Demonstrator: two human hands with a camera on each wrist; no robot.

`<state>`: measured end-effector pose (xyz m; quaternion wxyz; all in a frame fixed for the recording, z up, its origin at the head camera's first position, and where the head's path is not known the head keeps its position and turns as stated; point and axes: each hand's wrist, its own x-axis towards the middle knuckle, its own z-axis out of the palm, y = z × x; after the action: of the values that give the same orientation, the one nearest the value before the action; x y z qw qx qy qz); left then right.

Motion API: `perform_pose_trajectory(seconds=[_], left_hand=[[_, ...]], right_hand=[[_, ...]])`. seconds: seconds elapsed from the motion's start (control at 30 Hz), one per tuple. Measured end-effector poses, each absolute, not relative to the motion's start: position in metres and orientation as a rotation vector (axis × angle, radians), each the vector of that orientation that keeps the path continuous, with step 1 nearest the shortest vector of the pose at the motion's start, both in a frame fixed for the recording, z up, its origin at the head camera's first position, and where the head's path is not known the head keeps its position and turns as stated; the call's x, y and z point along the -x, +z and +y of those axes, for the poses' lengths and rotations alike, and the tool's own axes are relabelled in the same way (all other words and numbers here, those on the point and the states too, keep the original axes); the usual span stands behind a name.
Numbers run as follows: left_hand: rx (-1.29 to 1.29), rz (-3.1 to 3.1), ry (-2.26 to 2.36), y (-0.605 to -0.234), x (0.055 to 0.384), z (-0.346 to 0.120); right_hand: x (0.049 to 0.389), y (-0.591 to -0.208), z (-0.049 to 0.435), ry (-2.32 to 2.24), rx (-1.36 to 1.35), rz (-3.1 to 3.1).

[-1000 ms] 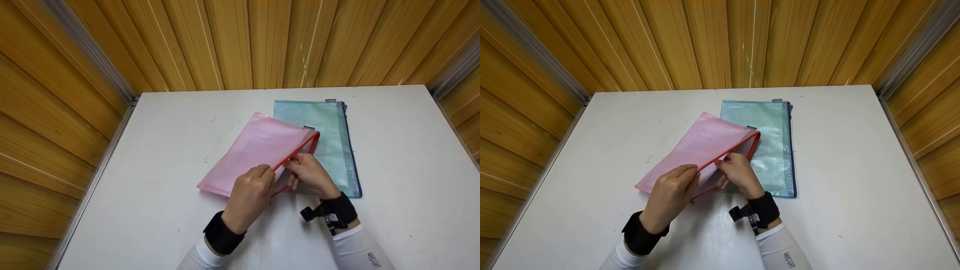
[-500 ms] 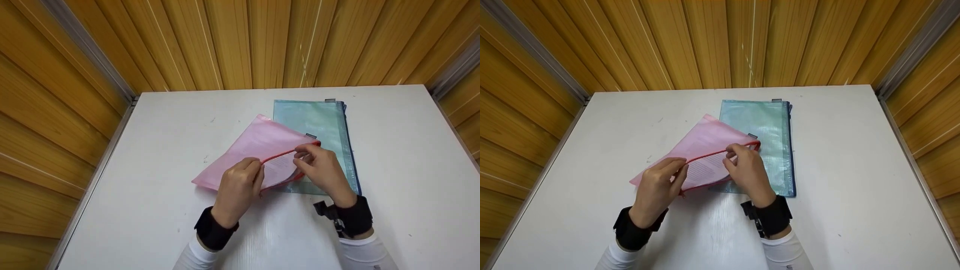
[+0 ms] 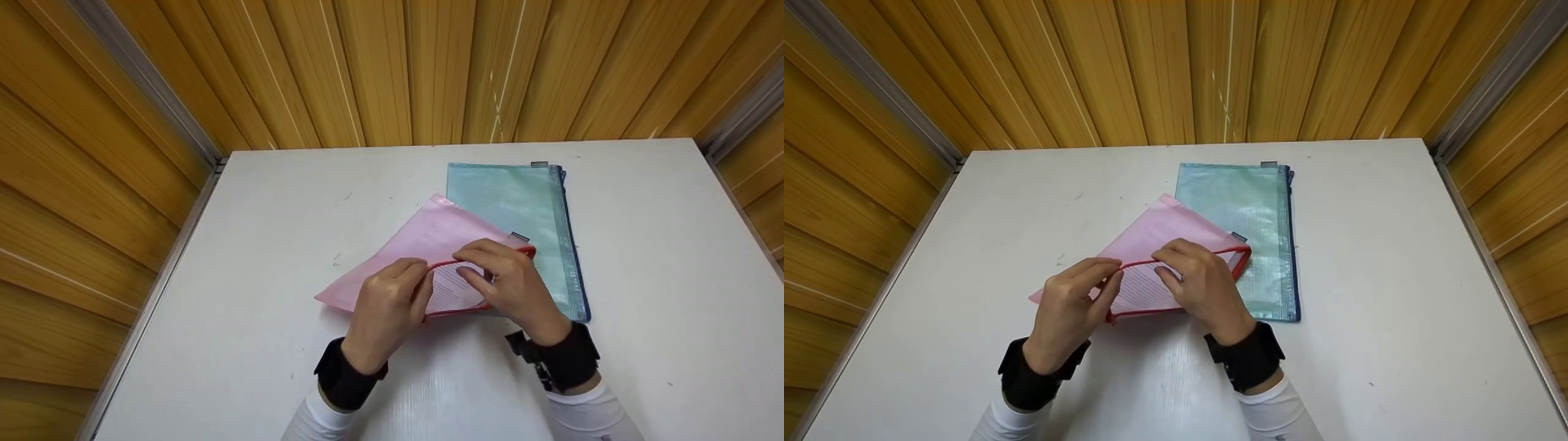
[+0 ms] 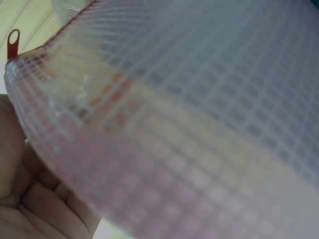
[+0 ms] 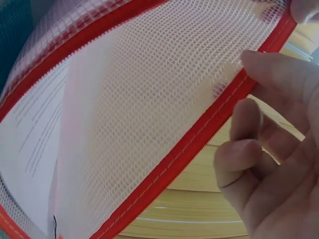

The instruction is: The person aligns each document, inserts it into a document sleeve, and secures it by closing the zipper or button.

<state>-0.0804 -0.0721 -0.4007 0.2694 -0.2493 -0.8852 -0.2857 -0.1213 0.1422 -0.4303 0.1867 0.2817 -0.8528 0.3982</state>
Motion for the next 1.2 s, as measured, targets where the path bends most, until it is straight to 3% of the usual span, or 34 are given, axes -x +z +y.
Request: perform_pose_trajectory(seconds=[0.27, 0.47, 0.63, 0.83, 1.2], left_hand=[[0.759, -2.363, -0.902, -0.398, 0.079, -0.074], [0.961, -2.49, -1.065, -0.391, 0.081, -0.088], [1.087, -2.628, -0.91, -0.389, 0.085, -0.101], [1.075, -2.585, -0.708, -0.391, 0.088, -0.097], [0.995, -2.424, -0.862, -0.395, 0.089, -0.093]], right_hand=[[0.123, -0.431, 0.141, 1.192, -0.833, -2.218], [0.125, -0.427, 0.148, 1.359, -0.745, -2.165], [0.126, -0.423, 0.155, 1.509, -0.668, -2.141], [0.127, -0.423, 0.159, 1.57, -0.631, -2.127], [0.123, -0.413, 0.168, 1.507, -0.662, -2.188]])
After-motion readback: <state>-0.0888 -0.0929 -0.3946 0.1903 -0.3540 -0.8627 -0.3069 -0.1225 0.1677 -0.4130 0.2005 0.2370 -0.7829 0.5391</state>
